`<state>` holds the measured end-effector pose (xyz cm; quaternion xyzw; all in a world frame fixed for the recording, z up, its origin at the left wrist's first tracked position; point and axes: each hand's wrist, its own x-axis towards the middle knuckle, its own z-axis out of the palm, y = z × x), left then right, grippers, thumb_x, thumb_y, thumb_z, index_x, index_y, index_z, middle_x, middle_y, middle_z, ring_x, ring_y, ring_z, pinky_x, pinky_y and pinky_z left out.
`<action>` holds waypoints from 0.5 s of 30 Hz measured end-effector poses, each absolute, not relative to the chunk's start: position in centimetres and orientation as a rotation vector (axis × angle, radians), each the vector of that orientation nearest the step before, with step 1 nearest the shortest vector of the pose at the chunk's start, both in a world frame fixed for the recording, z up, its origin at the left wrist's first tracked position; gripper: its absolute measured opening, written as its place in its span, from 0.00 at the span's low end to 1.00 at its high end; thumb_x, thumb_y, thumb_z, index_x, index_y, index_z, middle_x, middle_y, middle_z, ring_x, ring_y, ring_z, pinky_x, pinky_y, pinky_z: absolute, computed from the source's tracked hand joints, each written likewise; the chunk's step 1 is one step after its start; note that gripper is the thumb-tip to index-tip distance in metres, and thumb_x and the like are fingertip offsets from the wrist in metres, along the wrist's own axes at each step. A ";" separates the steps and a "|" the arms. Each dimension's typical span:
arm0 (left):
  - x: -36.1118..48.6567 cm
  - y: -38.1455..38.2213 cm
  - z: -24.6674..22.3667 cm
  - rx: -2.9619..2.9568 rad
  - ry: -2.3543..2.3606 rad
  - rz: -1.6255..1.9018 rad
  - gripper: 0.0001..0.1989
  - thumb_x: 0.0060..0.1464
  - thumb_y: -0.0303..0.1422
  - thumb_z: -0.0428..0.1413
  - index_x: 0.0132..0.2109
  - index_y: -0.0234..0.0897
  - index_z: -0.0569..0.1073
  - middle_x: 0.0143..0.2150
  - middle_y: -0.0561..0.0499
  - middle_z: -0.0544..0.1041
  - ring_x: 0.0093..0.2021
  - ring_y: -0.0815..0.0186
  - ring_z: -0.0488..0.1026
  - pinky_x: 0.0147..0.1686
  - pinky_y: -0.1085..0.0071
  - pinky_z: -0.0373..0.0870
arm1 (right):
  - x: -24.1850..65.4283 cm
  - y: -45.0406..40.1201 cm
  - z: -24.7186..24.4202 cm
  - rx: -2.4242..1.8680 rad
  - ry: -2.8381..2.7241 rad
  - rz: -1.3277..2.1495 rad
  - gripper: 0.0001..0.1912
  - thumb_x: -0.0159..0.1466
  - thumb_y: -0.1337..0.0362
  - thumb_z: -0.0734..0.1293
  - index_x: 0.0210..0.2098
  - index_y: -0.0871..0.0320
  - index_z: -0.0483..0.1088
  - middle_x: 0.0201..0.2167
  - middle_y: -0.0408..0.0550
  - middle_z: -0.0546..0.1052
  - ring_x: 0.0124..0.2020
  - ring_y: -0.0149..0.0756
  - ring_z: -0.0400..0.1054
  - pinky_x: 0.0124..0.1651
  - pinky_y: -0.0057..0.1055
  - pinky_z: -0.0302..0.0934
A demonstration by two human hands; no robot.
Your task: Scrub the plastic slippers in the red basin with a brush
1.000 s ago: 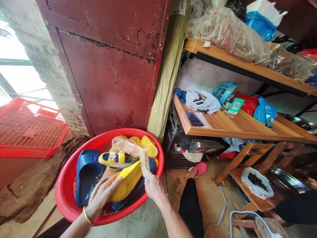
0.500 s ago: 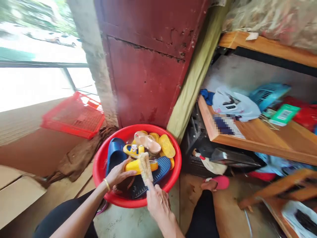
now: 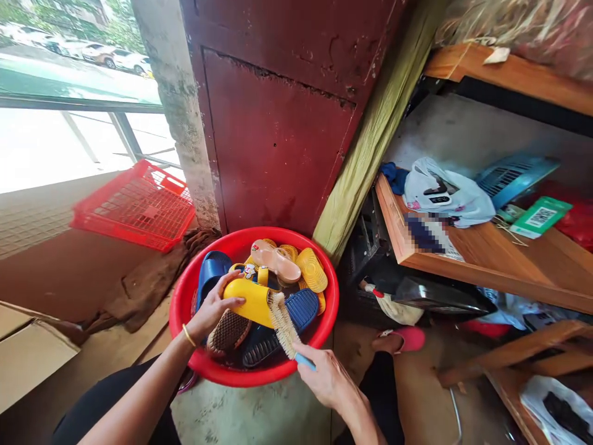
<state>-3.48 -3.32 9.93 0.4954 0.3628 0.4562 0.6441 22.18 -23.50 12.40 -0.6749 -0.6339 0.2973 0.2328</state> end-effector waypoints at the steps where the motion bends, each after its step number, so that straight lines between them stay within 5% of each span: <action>1: -3.4 -3.2 10.1 1.088 0.804 1.054 0.42 0.37 0.31 0.68 0.63 0.41 0.67 0.60 0.45 0.72 0.50 0.55 0.74 0.47 0.65 0.74 | 21.8 -23.6 13.0 -1.849 -1.782 0.865 0.26 0.62 0.64 0.62 0.59 0.46 0.73 0.49 0.45 0.81 0.44 0.42 0.78 0.47 0.32 0.68; 7: -2.1 -3.2 9.8 0.794 0.702 0.983 0.43 0.41 0.34 0.68 0.65 0.41 0.65 0.53 0.44 0.78 0.44 0.55 0.79 0.43 0.61 0.76 | 17.9 -22.1 14.4 -1.775 -1.911 0.887 0.26 0.61 0.64 0.63 0.58 0.45 0.74 0.40 0.40 0.84 0.36 0.39 0.78 0.42 0.29 0.68; 12: -0.9 -3.6 8.2 0.716 0.718 0.858 0.32 0.46 0.39 0.67 0.58 0.35 0.72 0.42 0.43 0.83 0.36 0.57 0.80 0.37 0.64 0.77 | 15.2 -20.2 10.1 -1.739 -1.634 0.813 0.26 0.62 0.63 0.63 0.59 0.52 0.73 0.49 0.48 0.81 0.47 0.42 0.76 0.50 0.34 0.67; 15: -0.3 -4.3 7.5 0.553 0.713 0.759 0.31 0.51 0.45 0.64 0.59 0.35 0.72 0.43 0.41 0.84 0.37 0.55 0.81 0.37 0.63 0.78 | 14.3 -19.7 7.4 -1.677 -1.481 0.862 0.26 0.63 0.62 0.62 0.60 0.57 0.71 0.44 0.50 0.82 0.40 0.40 0.76 0.43 0.31 0.70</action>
